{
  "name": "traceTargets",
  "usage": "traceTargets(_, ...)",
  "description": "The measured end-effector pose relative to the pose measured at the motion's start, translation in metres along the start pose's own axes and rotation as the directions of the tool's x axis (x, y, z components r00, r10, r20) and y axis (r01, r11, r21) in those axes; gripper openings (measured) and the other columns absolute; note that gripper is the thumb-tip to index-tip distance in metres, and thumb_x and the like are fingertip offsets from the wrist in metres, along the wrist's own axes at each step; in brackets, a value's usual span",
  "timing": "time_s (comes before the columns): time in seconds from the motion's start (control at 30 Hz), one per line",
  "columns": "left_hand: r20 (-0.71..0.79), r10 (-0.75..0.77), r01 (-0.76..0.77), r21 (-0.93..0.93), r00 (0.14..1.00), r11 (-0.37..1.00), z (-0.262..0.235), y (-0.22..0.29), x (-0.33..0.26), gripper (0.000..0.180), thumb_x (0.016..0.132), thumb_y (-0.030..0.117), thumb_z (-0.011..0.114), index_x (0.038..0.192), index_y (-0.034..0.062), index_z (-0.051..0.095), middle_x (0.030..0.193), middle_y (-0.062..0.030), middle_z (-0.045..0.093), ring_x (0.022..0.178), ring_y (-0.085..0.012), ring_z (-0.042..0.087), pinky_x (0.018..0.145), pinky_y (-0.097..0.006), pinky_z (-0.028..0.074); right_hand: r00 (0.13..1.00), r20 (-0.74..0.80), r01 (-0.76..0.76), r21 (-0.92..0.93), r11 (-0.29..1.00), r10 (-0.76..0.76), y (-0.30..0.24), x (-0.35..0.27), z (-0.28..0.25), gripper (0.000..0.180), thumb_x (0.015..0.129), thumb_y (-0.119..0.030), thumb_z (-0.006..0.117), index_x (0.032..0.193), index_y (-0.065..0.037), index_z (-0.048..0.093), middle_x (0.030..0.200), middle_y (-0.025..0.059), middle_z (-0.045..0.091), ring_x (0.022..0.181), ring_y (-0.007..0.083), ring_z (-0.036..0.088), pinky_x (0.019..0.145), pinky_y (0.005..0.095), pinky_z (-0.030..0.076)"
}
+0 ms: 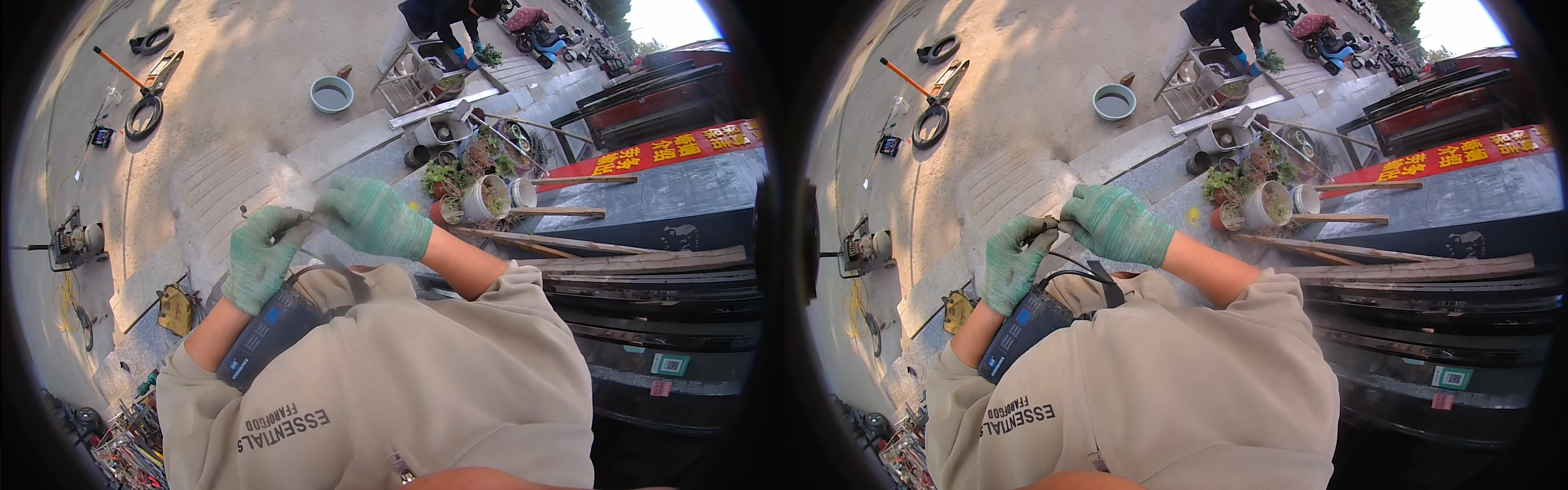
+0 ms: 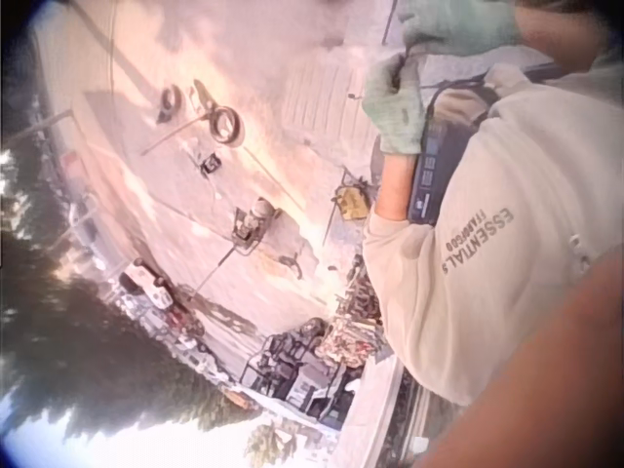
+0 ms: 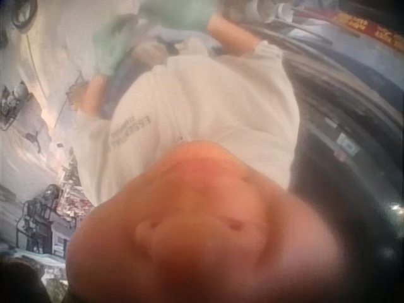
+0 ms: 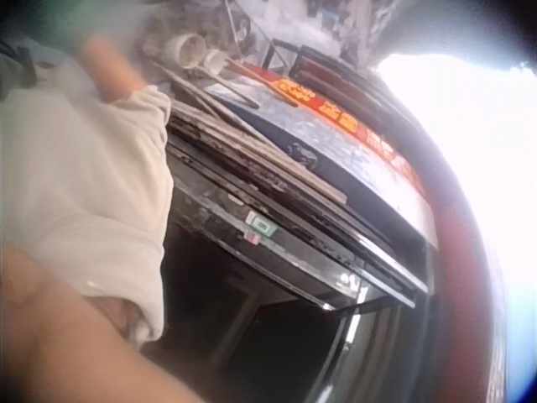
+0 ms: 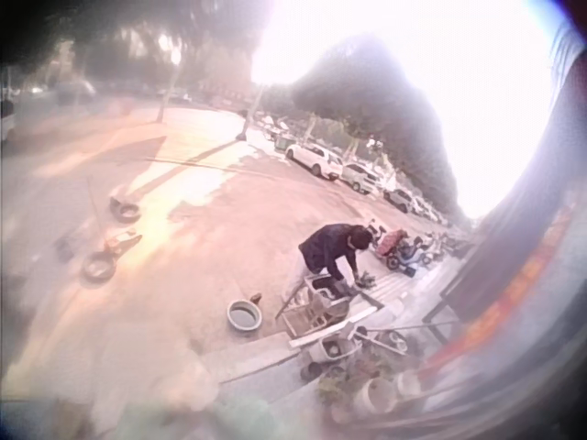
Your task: The person picks up a black electronic device with a cable from a shelf, walks toward the shop entrance, and manipulates the cable connector with gloved hands. They repeatedly twist, pull, and adjust the connector end while standing near the doorway.
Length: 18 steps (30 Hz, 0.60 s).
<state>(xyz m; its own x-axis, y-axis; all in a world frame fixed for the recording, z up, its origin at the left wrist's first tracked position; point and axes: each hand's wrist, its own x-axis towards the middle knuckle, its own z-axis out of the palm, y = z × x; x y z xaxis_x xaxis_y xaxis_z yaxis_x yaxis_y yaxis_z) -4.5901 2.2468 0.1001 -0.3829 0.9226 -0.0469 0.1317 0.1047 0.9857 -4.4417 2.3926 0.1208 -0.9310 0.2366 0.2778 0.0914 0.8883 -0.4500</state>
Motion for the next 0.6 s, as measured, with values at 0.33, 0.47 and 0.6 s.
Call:
traceTargets(0.33, 0.268, -0.301, 0.345, -0.134, 0.915, 0.929, -0.004, -0.015, 0.013, 0.032, 0.100, 0.028, 0.050, 0.098, 0.0004, 0.066, 0.074, -0.0008, 0.056, 0.069, -0.0098, 0.049, 0.065, -0.026, 0.041, 0.996, -0.051, 0.078, -0.023, 0.997, -0.079, 0.005, -0.005, 0.002, 0.018, 0.080, -0.015, 0.069, 0.097, -0.010, 0.062, 0.092, 0.0107, 0.059, 0.075, 0.0331, 0.060, 0.065, 0.0422, 0.048)
traceTargets(0.47, 0.270, -0.233, 0.284, -0.170, 0.934, 0.944, -0.002, -0.022, 0.014, 0.030, 0.101, 0.029, 0.053, 0.096, 0.0017, 0.063, 0.073, 0.0030, 0.052, 0.067, -0.0070, 0.045, 0.062, -0.023, 0.037, 0.985, 0.072, -0.169, 0.252, 0.953, 0.156, 0.004, -0.007, 0.003, 0.015, 0.079, -0.014, 0.070, 0.094, -0.010, 0.069, 0.084, 0.0097, 0.060, 0.068, 0.0272, 0.061, 0.062, 0.0374, 0.049)
traceTargets(0.6, 0.269, -0.183, 0.224, -0.132, 0.946, 0.966, 0.000, -0.021, 0.015, 0.027, 0.099, 0.028, 0.055, 0.096, 0.0021, 0.062, 0.075, 0.0030, 0.051, 0.068, -0.0069, 0.044, 0.062, -0.023, 0.037, 0.970, 0.078, -0.243, 0.288, 0.926, 0.230, 0.004, -0.008, 0.000, 0.013, 0.079, -0.013, 0.070, 0.092, -0.009, 0.071, 0.079, 0.0092, 0.059, 0.065, 0.0236, 0.061, 0.060, 0.0355, 0.048)
